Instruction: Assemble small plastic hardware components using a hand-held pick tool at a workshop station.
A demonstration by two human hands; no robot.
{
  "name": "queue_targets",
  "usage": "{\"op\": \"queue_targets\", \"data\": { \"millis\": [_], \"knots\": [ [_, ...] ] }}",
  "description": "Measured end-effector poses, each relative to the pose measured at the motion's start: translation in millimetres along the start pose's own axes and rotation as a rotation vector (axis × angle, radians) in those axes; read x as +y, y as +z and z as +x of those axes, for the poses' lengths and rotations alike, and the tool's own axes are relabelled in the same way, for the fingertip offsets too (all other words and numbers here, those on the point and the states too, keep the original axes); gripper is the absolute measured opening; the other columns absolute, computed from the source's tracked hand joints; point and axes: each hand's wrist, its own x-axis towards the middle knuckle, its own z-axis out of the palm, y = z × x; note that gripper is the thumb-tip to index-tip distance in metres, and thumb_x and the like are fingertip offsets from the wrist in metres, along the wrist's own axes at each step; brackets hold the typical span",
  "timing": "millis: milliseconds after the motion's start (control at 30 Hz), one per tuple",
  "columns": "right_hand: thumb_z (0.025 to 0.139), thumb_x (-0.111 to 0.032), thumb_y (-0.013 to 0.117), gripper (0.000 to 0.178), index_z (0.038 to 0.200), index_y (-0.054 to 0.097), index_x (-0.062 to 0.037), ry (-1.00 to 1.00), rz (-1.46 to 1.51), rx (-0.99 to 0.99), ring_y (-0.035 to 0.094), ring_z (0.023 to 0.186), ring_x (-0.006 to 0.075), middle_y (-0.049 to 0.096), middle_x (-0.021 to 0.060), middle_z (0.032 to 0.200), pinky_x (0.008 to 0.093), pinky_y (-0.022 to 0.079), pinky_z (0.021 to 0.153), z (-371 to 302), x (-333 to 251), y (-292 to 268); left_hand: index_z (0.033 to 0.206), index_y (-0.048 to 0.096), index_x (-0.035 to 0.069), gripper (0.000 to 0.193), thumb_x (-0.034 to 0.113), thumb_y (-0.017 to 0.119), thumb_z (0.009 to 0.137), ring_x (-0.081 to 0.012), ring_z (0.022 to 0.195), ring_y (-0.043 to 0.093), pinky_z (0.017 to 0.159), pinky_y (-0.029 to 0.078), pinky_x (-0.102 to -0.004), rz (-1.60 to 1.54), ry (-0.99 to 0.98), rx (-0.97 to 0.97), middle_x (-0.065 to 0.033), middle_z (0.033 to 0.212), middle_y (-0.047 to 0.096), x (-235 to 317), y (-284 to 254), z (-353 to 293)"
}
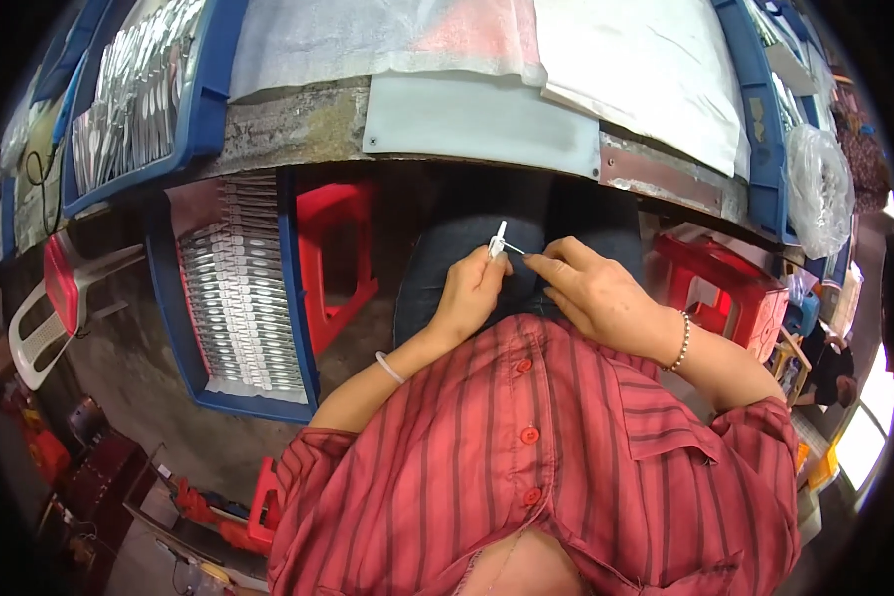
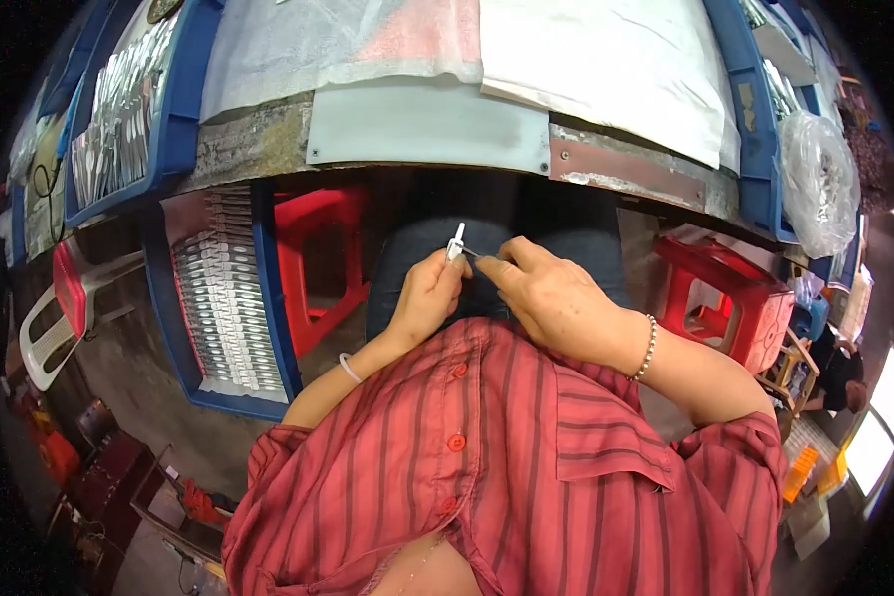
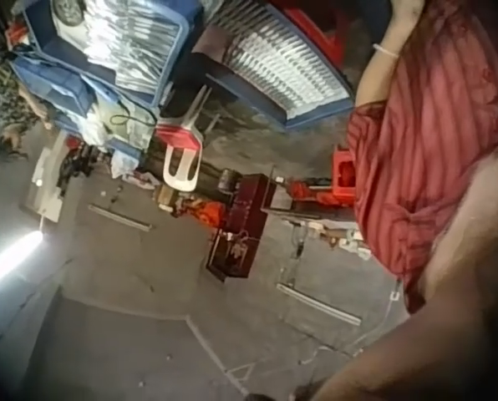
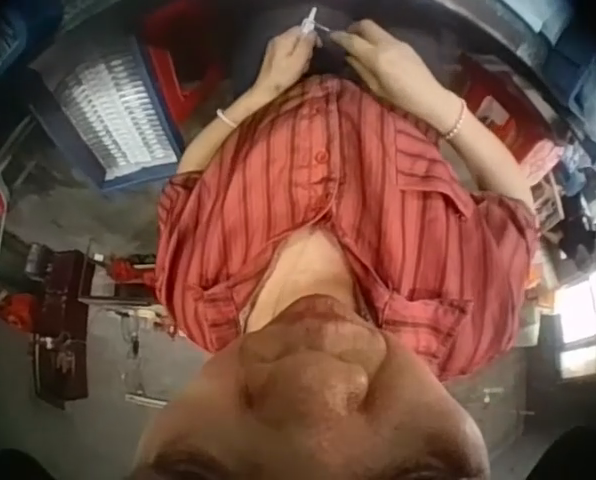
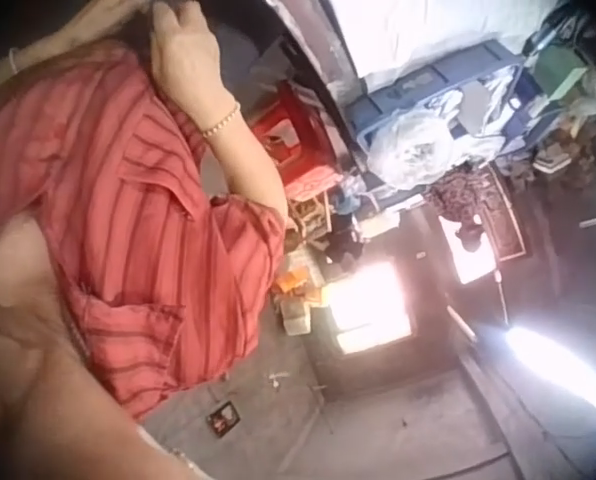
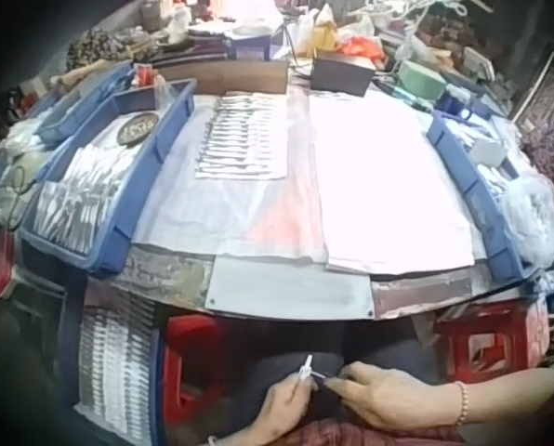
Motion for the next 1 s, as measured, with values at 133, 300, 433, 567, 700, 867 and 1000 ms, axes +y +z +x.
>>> {"op": "queue_targets", "data": {
  "millis": [133, 300, 433, 567, 700, 867, 1000],
  "knots": [
    [0.080, -0.001, 0.061, 0.041, 0.121, 0.054, 0.0015, -0.062, -0.090, 0.031, 0.060, 0.087, 0.0361, 0.054, 0.0202, 0.105, 0.0402, 0.051, 0.075, -1.5, 6.6, 7.4, 0.087, 0.053, 0.006, 0.022, 0.022, 0.045, 0.100, -0.0020, 0.046, 0.034, 0.040, 0.026, -0.0195, -0.110, -0.081, -0.051, 0.0060, 0.058, 0.040, 4.3, 1.3, 0.8],
    [0.082, 0.000, 0.058, 0.038, 0.120, 0.055, 0.0023, -0.026, 0.016, 0.025, 0.060, 0.085, 0.0363, 0.056, 0.0205, 0.102, 0.0382, 0.051, 0.074, -1.1, 14.6, 11.4, 0.084, 0.054, 0.005, 0.024, 0.022, 0.045, 0.100, -0.0031, 0.046, 0.037, 0.040, 0.028, -0.0207, -0.002, -0.010, -0.009, 0.0049, 0.058, 0.042, -2.5, 2.8, 2.2],
    [0.085, -0.003, 0.056, 0.036, 0.120, 0.056, 0.0013, 0.811, 1.180, -0.044, 0.060, 0.071, 0.0355, 0.061, 0.0192, 0.091, 0.0361, 0.051, 0.064, 13.8, 22.6, -1.8, 0.084, 0.057, 0.003, 0.026, 0.021, 0.047, 0.099, -0.0044, 0.048, 0.042, 0.043, 0.033, -0.0228, 0.101, 0.099, 0.048, 0.0029, 0.058, 0.046, -3.9, 5.4, 3.1],
    [0.083, -0.007, 0.055, 0.034, 0.116, 0.058, 0.0021, 0.206, 0.154, 0.013, 0.060, 0.060, 0.0250, 0.060, 0.0161, 0.081, 0.0330, 0.047, 0.049, 14.5, 23.8, 7.1, 0.084, 0.056, -0.003, 0.021, 0.013, 0.049, 0.095, -0.0289, 0.060, 0.062, 0.054, 0.045, -0.0377, 0.168, 0.022, 0.020, -0.0184, 0.067, 0.059, 3.5, 3.8, 5.6],
    [0.078, -0.005, 0.059, 0.031, 0.109, 0.063, -0.0007, -0.076, -0.495, -0.004, 0.060, 0.058, 0.0273, 0.059, 0.0136, 0.074, 0.0347, 0.049, 0.053, 15.6, 4.8, 18.4, 0.085, 0.053, -0.004, 0.019, 0.010, 0.047, 0.095, -0.0399, 0.067, 0.062, 0.056, 0.046, -0.0442, 0.315, 0.212, 0.123, -0.0227, 0.069, 0.060, -2.0, 6.9, 8.7],
    [0.082, -0.006, 0.063, 0.017, 0.095, 0.067, 0.0046, 0.469, 0.638, 0.057, 0.065, 0.065, 0.0212, 0.066, 0.0200, 0.080, 0.0280, 0.049, 0.058, 31.7, 32.3, 14.1, 0.084, 0.051, -0.005, 0.016, 0.007, 0.046, 0.094, -0.0433, 0.066, 0.061, 0.054, 0.046, -0.0464, 0.463, 0.283, 0.162, -0.0248, 0.068, 0.059, -10.1, 8.3, 8.4],
    [0.075, -0.011, 0.060, 0.044, 0.118, 0.060, -0.0009, -0.095, -0.527, -0.234, 0.063, 0.061, 0.0248, 0.061, 0.0120, 0.076, 0.0334, 0.050, 0.050, 30.5, 10.0, -0.4, 0.084, 0.051, -0.005, 0.017, 0.008, 0.047, 0.094, -0.0436, 0.066, 0.061, 0.054, 0.046, -0.0465, 0.432, 0.294, 0.120, -0.0252, 0.069, 0.059, -10.9, 9.3, 12.4]
  ]
}}
